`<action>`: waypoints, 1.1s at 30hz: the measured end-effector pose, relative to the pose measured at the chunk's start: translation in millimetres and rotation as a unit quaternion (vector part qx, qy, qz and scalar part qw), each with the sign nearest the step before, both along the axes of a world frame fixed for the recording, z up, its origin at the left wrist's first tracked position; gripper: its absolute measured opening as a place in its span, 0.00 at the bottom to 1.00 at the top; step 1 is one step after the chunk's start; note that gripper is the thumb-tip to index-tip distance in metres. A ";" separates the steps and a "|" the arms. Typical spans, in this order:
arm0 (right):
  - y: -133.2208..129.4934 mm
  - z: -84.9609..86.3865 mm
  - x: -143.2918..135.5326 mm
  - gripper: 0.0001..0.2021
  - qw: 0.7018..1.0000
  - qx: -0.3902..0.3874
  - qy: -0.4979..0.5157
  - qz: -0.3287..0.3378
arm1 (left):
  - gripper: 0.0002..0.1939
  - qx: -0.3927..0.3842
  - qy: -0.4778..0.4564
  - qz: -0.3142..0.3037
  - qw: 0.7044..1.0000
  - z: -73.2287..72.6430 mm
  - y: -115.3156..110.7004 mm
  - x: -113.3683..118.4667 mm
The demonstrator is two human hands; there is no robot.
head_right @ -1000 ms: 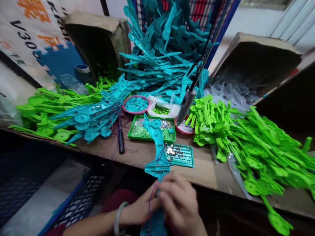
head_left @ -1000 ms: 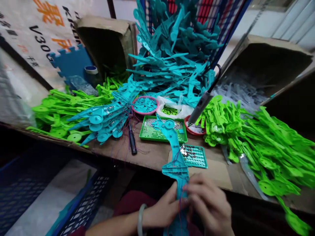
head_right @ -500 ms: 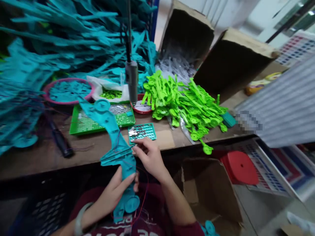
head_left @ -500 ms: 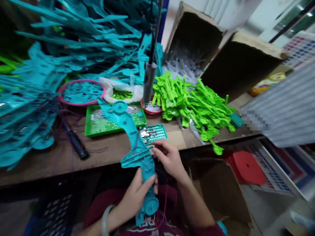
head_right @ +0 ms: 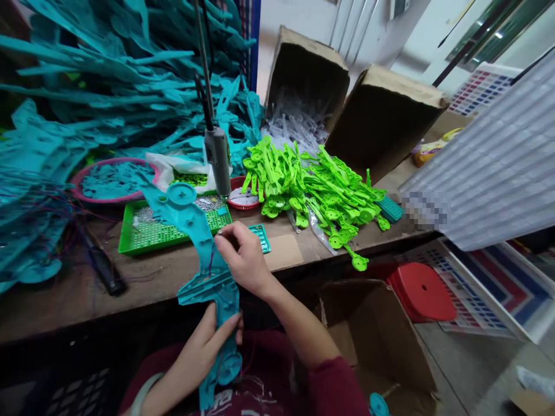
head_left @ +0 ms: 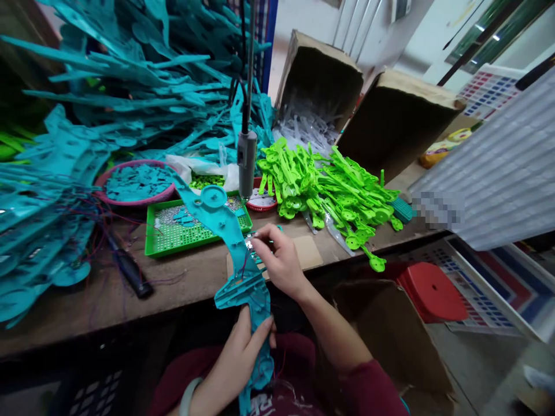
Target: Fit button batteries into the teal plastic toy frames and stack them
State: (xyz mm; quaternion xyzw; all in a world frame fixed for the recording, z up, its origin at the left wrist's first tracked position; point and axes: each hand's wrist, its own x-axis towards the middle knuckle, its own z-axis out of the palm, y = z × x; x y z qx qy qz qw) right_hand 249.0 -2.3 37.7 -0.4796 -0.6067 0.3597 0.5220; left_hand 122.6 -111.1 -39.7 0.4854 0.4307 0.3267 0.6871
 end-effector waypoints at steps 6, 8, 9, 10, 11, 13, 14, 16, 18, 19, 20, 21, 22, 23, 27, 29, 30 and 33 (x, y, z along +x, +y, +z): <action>12.9 6.5 22.7 0.09 0.959 0.059 0.234 -0.148 | 0.24 -0.164 -0.120 -0.001 0.979 -5.3 3.1 8.6; 16.1 8.1 29.8 0.10 0.971 0.036 0.206 -0.118 | 0.25 -0.194 -0.136 -0.008 0.972 -4.9 5.1 9.7; 16.7 7.5 31.9 0.10 0.979 0.008 0.185 -0.085 | 0.24 -0.203 -0.144 -0.008 0.968 -4.2 6.8 9.0; 16.5 6.0 33.0 0.11 0.985 -0.023 0.165 -0.049 | 0.24 -0.206 -0.150 -0.002 0.967 -3.1 9.0 7.4; 15.7 3.4 33.1 0.11 0.987 -0.051 0.152 -0.019 | 0.24 -0.201 -0.155 0.009 0.967 -1.5 11.7 5.0; 11.8 -4.2 31.5 0.11 0.986 -0.081 0.149 0.004 | 0.23 -0.182 -0.155 0.040 0.970 3.1 18.3 -1.3; 8.5 -8.7 30.2 0.11 0.985 -0.088 0.151 -0.005 | 0.23 -0.169 -0.155 0.062 0.971 6.1 22.1 -4.7; -1.6 -17.3 26.8 0.12 0.984 -0.109 0.138 -0.019 | 0.21 -0.133 -0.158 0.119 0.971 12.8 29.7 -10.9; -16.4 -23.7 22.7 0.16 0.979 -0.167 0.109 0.036 | 0.17 -0.085 -0.160 0.178 0.967 18.9 37.2 -15.8; -24.8 -25.9 20.4 0.17 0.971 -0.199 0.102 0.084 | 0.16 -0.059 -0.159 0.205 0.964 21.1 40.9 -17.8; -33.1 -27.5 18.0 0.17 0.960 -0.226 0.101 0.129 | 0.15 -0.037 -0.157 0.223 0.961 22.3 44.5 -19.5; -40.9 -28.4 15.8 0.17 0.951 -0.243 0.106 0.156 | 0.15 -0.021 -0.154 0.232 0.960 22.6 48.2 -21.2; -47.7 -28.5 13.8 0.16 0.949 -0.248 0.115 0.158 | 0.15 -0.009 -0.148 0.239 0.960 21.8 51.8 -22.8; -53.2 -27.5 12.0 0.14 0.951 -0.245 0.125 0.138 | 0.15 0.000 -0.137 0.244 0.960 20.2 55.3 -24.4; -61.7 -14.2 8.0 0.13 0.935 -0.261 0.221 0.093 | 0.16 0.015 -0.070 0.262 0.962 10.0 63.2 -28.9; -59.9 -5.9 6.5 0.14 0.919 -0.269 0.260 0.127 | 0.16 0.007 -0.051 0.253 0.966 5.5 60.2 -27.9; -57.9 -2.8 5.7 0.13 0.921 -0.262 0.252 0.142 | 0.16 0.000 -0.046 0.241 0.970 3.5 56.5 -26.3; -46.8 -0.5 4.4 0.12 0.966 -0.190 0.144 0.097 | 0.17 -0.035 -0.060 0.167 0.984 -2.0 38.7 -17.8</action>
